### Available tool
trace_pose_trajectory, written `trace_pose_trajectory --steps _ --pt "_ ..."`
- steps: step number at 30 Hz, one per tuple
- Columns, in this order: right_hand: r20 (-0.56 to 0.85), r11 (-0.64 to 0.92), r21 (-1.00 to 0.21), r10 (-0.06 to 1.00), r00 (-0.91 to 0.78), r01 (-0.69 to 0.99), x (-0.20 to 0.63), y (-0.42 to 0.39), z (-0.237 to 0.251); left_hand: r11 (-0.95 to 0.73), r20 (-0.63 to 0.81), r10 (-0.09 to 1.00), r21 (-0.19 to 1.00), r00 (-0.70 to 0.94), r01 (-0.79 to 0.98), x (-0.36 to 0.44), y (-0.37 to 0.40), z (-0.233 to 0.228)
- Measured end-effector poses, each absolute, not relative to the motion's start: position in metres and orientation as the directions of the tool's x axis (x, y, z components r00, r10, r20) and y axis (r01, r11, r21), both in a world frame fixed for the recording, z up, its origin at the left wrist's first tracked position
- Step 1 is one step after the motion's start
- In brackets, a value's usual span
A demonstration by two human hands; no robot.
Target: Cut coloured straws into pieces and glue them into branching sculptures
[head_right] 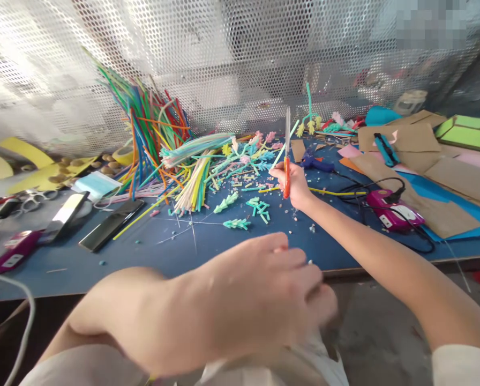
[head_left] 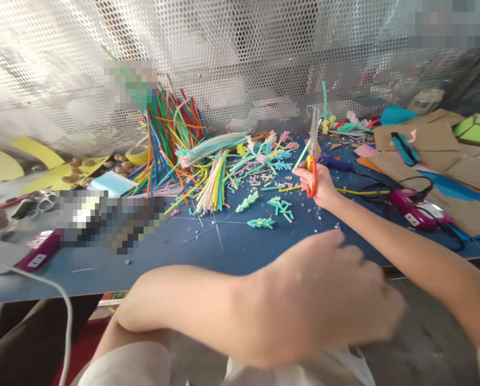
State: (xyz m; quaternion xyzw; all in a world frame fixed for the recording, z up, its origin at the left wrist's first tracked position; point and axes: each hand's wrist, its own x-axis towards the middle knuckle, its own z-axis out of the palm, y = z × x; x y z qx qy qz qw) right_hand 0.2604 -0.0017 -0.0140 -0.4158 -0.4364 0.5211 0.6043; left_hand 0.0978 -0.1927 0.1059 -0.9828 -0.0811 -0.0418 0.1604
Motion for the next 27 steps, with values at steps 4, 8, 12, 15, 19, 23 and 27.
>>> trace_pose_trajectory --steps 4,8,12,15,19,23,27 --pt "0.087 0.104 -0.96 0.993 0.074 -0.261 0.26 -0.002 -0.015 -0.923 -0.115 0.37 -0.163 0.922 0.349 0.085 -0.136 0.116" --pt "0.103 0.118 -0.96 0.992 0.071 -0.253 0.259 -0.003 -0.014 -0.825 -0.145 0.565 -0.1 0.812 0.557 0.054 -0.06 0.079" --pt "0.108 0.119 -0.957 0.992 0.058 -0.265 0.259 -0.003 -0.016 -0.806 0.078 0.587 -0.03 0.806 0.591 0.03 -0.018 0.04" --pt "0.111 0.121 -0.95 0.992 0.052 -0.288 0.26 -0.001 -0.019 -0.783 0.243 0.6 -0.019 0.762 0.622 0.02 -0.008 0.017" --pt "0.105 0.119 -0.948 0.992 0.065 -0.295 0.263 0.001 -0.021 -0.789 0.382 0.543 -0.074 0.748 0.61 0.013 -0.004 -0.001" --pt "0.101 0.121 -0.943 0.992 0.081 -0.31 0.266 0.002 -0.019 -0.807 0.414 0.517 -0.055 0.749 0.588 0.011 -0.004 -0.005" --pt "0.11 0.136 -0.939 0.989 0.097 -0.317 0.268 0.002 -0.017 -0.825 0.407 0.514 -0.006 0.755 0.565 0.012 -0.007 -0.004"
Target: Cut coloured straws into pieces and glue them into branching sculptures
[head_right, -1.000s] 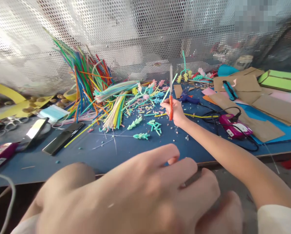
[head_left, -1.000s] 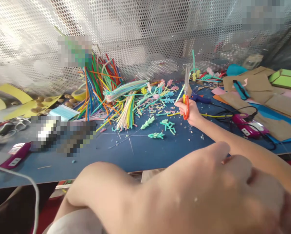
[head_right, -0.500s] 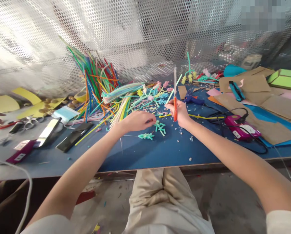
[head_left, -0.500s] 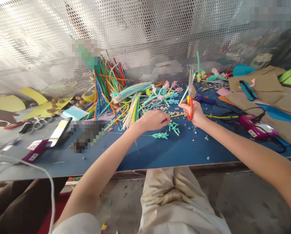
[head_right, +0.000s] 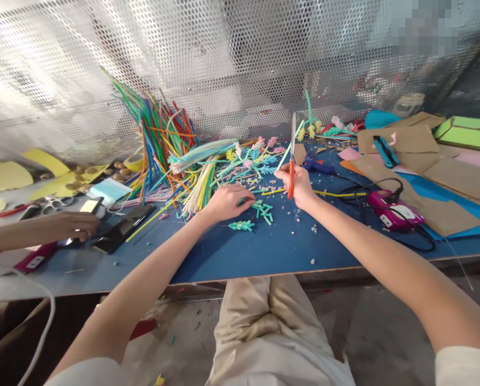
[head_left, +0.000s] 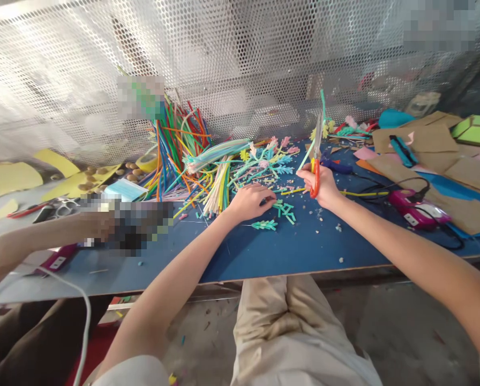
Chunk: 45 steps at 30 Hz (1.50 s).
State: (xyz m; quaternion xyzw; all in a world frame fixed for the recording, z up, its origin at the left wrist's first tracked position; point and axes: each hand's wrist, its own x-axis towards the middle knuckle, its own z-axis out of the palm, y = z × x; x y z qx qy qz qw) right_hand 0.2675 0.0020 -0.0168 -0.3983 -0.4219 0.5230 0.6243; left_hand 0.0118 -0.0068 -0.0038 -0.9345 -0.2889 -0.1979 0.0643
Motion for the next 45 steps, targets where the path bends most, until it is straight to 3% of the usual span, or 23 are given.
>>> trace_pose_trajectory --steps 13,28,37,41,45 --pt "0.148 0.15 -0.935 0.989 0.031 -0.321 0.268 0.0 -0.016 -0.783 0.43 0.559 -0.007 0.709 0.622 0.004 -0.001 -0.005" --pt "0.106 0.075 -0.98 0.981 -0.163 -0.185 0.263 -0.013 -0.019 -0.858 0.35 0.491 0.038 0.798 0.512 0.009 -0.004 -0.008" --pt "0.233 0.238 -0.971 0.954 -0.189 0.005 0.263 -0.021 -0.011 -0.86 0.278 0.5 0.046 0.82 0.508 0.014 -0.006 -0.009" --pt "0.23 0.248 -0.967 0.948 -0.219 0.056 0.262 -0.021 -0.016 -0.853 0.305 0.515 0.089 0.801 0.514 0.015 -0.009 -0.005" --pt "0.245 0.27 -0.959 0.943 -0.227 0.086 0.259 -0.021 -0.017 -0.784 0.427 0.607 0.188 0.67 0.591 0.017 -0.01 -0.004"
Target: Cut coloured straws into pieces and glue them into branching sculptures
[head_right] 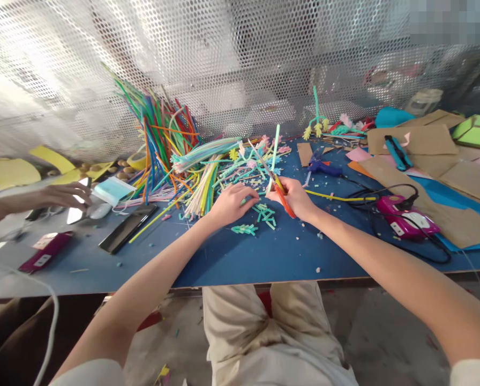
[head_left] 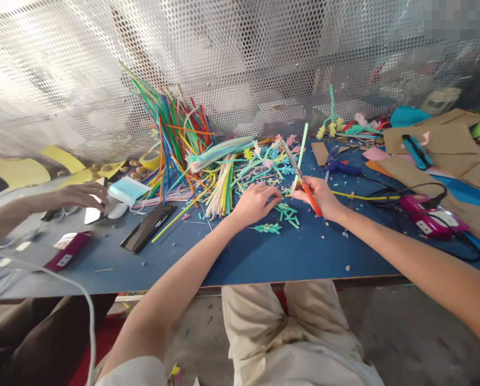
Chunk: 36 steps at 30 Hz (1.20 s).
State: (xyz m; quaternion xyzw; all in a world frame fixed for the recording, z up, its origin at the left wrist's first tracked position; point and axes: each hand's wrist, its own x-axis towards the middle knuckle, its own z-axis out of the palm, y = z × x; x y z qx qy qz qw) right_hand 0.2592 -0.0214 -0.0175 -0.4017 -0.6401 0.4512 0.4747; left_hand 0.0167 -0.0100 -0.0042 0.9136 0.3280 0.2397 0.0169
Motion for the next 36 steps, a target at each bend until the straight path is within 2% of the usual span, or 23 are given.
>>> trace_pose_trajectory --steps 3,6,10,14,19,26,29,32,36 --pt "0.247 0.273 -0.957 0.944 -0.22 0.099 0.257 -0.022 -0.016 -0.706 0.509 0.701 0.4 0.5 0.584 0.021 -0.012 -0.003" --pt "0.237 0.266 -0.958 0.942 -0.237 0.102 0.254 -0.023 -0.015 -0.619 0.491 0.786 0.623 0.376 0.479 0.026 -0.015 -0.002" --pt "0.242 0.278 -0.954 0.937 -0.253 0.116 0.251 -0.026 -0.015 -0.515 0.416 0.849 0.786 0.325 0.341 0.033 -0.02 -0.004" --pt "0.258 0.286 -0.954 0.936 -0.241 0.089 0.246 -0.03 -0.012 -0.345 0.285 0.899 0.929 0.332 0.137 0.041 -0.022 -0.009" --pt "0.249 0.273 -0.96 0.935 -0.253 0.065 0.245 -0.034 -0.008 -0.181 0.174 0.917 0.983 0.359 -0.014 0.043 -0.023 -0.011" --pt "0.248 0.273 -0.961 0.918 -0.311 0.042 0.247 -0.033 -0.013 -0.17 0.137 0.878 0.985 0.458 0.031 0.039 -0.022 -0.007" --pt "0.237 0.269 -0.96 0.926 -0.293 0.073 0.247 -0.033 -0.015 -0.188 0.164 0.893 0.982 0.419 0.017 0.04 -0.023 -0.005" --pt "0.251 0.281 -0.953 0.941 -0.226 0.114 0.251 -0.033 -0.013 -0.137 0.158 0.925 0.987 0.346 -0.084 0.04 -0.022 -0.003" --pt "0.33 0.387 -0.898 0.907 -0.262 0.208 0.27 -0.028 -0.003 -0.074 0.116 0.954 0.985 0.276 -0.157 0.034 -0.016 -0.002"
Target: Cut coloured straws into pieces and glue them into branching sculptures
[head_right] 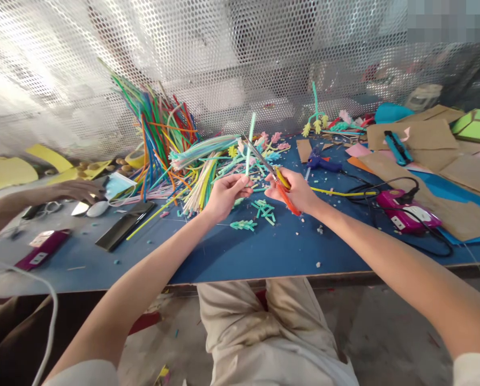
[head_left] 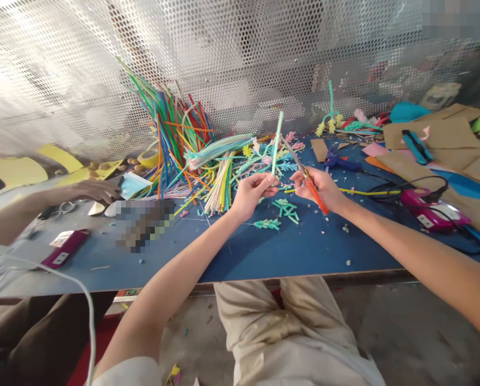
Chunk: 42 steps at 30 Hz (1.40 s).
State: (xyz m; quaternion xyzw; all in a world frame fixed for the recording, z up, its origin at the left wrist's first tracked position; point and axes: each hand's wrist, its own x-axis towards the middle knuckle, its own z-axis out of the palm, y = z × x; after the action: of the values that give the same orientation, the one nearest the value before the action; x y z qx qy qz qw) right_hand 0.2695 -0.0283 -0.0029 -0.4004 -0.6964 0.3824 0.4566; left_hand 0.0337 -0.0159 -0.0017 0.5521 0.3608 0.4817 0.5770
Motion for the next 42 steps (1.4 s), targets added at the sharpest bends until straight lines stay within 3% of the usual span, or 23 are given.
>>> trace_pose_trajectory --steps 6,11,16,27,35,42 --pt "0.368 0.472 -0.758 0.879 -0.303 0.45 0.295 -0.016 0.01 -0.156 0.2 0.961 0.963 0.193 -0.219 0.029 -0.01 0.0" --pt "0.337 0.478 -0.693 0.876 -0.344 0.539 0.303 -0.008 0.01 -0.108 0.157 0.968 0.964 0.194 -0.243 0.03 -0.014 0.009" --pt "0.211 0.421 -0.744 0.885 -0.416 0.519 0.305 -0.003 0.004 -0.125 0.171 0.968 0.963 0.184 -0.238 0.028 -0.014 0.013" --pt "0.06 0.267 -0.924 0.809 -0.585 0.273 0.283 -0.015 -0.003 -0.189 0.214 0.953 0.973 0.215 -0.131 0.028 -0.019 0.011" --pt "0.08 0.312 -0.894 0.818 -0.57 0.322 0.286 -0.012 -0.007 -0.159 0.174 0.954 0.984 0.246 -0.078 0.028 -0.02 0.013" --pt "0.05 0.373 -0.791 0.829 -0.557 0.484 0.29 -0.01 -0.008 -0.172 0.191 0.946 0.981 0.261 -0.094 0.027 -0.019 0.012"
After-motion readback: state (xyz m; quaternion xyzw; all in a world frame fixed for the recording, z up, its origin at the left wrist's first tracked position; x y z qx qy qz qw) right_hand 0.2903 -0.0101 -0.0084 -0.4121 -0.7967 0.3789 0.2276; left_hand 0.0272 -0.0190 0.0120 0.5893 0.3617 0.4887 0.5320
